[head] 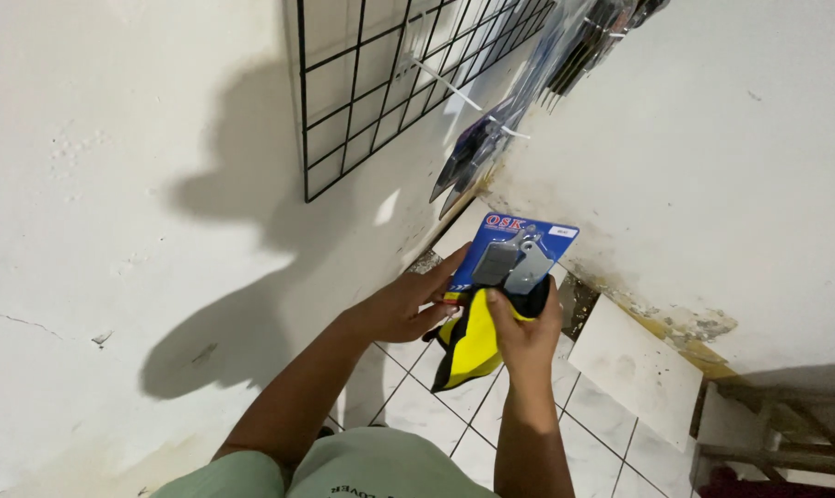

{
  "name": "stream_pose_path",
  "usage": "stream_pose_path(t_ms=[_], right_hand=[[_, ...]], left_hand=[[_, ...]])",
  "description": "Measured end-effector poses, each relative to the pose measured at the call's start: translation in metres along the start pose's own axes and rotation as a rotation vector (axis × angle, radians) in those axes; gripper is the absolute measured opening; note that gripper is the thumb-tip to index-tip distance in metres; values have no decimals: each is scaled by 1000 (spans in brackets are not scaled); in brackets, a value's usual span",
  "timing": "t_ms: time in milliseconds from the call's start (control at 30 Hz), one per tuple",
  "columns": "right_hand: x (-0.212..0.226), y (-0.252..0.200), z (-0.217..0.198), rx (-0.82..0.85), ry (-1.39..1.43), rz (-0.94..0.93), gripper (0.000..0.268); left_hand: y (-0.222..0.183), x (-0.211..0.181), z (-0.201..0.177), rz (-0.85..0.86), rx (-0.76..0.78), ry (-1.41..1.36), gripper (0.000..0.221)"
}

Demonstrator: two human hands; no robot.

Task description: Wiping a package of brake pads with a microfiber cloth.

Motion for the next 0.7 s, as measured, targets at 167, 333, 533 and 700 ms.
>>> stream_pose_path(t_ms=[167,333,533,700], right_hand=[[-14,-3,3,18,-37,54,74],[4,-3,3,56,-23,135,45],[4,-4,-1,69,136,167,17],[1,-10,-5,0,190,205,14]], left_hand=[[-1,11,3,199,16,-122,76],[0,10,4,229,44,-298,78],[4,-3,11,159,50,-617,89],[4,-13,2,79,-174,-397,70]])
Point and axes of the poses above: each hand's wrist, its own y-axis towards the middle knuckle, its own z-axis out of the palm, x = y × z, the point moved 8 cm from there along y, towards the middle knuckle, and after that the axes turned 6 degrees about y, right-handed, at the moved point
